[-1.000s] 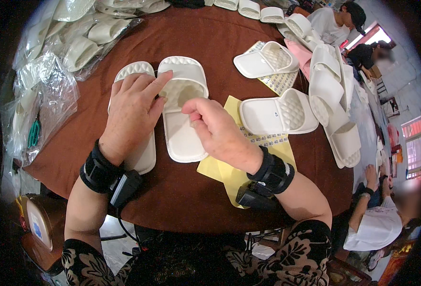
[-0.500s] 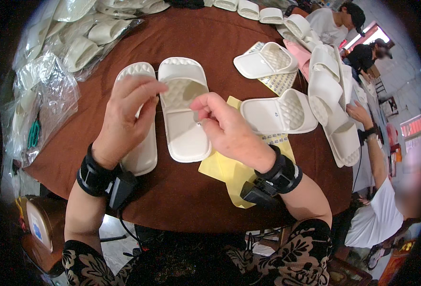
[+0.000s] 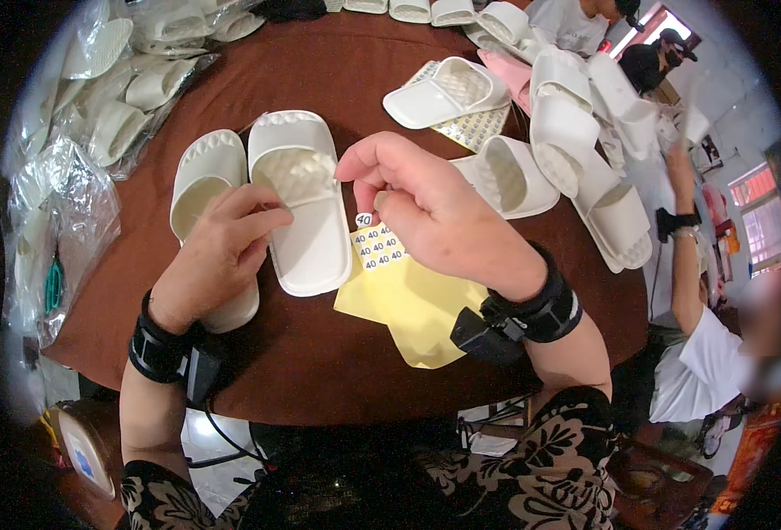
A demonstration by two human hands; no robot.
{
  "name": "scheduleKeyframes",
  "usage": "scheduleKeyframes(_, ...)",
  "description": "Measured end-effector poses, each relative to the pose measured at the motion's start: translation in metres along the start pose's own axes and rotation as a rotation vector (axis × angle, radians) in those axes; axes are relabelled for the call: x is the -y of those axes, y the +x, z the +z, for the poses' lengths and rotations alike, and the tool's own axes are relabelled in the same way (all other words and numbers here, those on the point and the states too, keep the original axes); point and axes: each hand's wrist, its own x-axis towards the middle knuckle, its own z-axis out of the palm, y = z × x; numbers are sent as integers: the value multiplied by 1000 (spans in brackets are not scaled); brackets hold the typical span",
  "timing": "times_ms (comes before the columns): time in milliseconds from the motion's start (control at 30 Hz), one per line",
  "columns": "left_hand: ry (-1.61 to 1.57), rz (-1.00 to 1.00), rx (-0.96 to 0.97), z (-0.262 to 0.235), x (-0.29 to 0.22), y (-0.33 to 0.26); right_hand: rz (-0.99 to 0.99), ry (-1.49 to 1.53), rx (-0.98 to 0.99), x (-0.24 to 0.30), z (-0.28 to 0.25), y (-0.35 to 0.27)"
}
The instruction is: Applying size stickers to slippers and putting them into plastic bags for packaging.
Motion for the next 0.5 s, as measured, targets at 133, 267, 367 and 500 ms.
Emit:
scheduleKeyframes(133, -71, 3, -16, 4, 0, 0, 22, -8, 4, 3, -2, -1)
scheduleKeyframes(267, -135, 11, 13, 3, 2, 1, 47, 35, 1, 3, 1, -3)
scheduleKeyframes(367, -181, -6, 10, 3, 3, 0, 93, 46, 8, 8, -1, -5)
scheduleKeyframes(500, -242, -42, -12, 6, 6, -1, 113, -8, -10, 20, -9, -8)
